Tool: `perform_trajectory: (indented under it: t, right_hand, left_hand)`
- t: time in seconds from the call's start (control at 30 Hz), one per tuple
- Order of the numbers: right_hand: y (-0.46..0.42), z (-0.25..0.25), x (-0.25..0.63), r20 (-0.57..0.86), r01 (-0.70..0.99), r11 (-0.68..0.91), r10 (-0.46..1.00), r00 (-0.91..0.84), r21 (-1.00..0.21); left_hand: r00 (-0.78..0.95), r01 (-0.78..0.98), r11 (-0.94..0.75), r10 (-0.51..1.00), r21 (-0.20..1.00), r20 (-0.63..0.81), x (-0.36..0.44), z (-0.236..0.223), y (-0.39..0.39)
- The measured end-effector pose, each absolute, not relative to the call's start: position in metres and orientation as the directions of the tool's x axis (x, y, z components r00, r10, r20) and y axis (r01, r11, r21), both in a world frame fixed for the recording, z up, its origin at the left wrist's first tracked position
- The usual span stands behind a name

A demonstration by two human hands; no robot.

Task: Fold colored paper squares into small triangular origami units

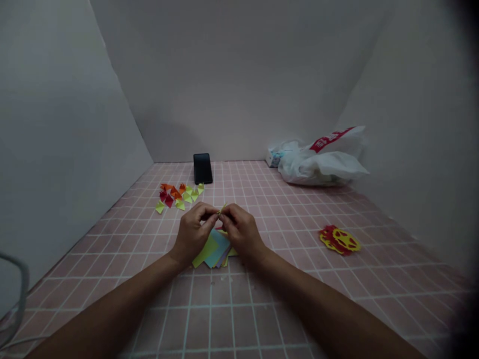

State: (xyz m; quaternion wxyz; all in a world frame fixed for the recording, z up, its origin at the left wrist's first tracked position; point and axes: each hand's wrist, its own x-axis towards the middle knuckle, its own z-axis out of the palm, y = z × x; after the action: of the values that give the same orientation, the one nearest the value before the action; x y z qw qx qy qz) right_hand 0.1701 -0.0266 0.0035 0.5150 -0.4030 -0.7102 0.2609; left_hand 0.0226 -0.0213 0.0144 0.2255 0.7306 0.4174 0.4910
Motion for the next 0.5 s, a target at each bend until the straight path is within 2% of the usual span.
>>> perform_trajectory:
  t: [0.1, 0.23, 0.4, 0.5]
  right_hand:
    - [-0.0267, 0.0045, 0.1713, 0.526, 0.316, 0.536, 0.841, -0.122, -0.783]
    - [-0.0269, 0.0049, 0.1717, 0.452, 0.237, 0.468, 0.884, -0.121, -0.852]
    - [-0.0238, 0.0021, 0.1711, 0.36, 0.088, 0.374, 0.922, -0.144, -0.923]
    - [-0.0211, 0.0017, 0.1723, 0.371, 0.101, 0.375, 0.927, -0.058, -0.921]
  left_hand:
    - [0.203, 0.386, -0.557, 0.829, 0.735, 0.522, 0.0229, 0.0139, -0.0207]
    - [0.201, 0.34, -0.533, 0.846, 0.775, 0.494, 0.0233, 0.0099, -0.0177]
    - [0.148, 0.199, -0.358, 0.931, 0.912, 0.333, 0.0229, 0.0092, -0.0167]
    - [0.128, 0.159, -0.275, 0.958, 0.948, 0.257, 0.0227, 0.0129, -0.0183]
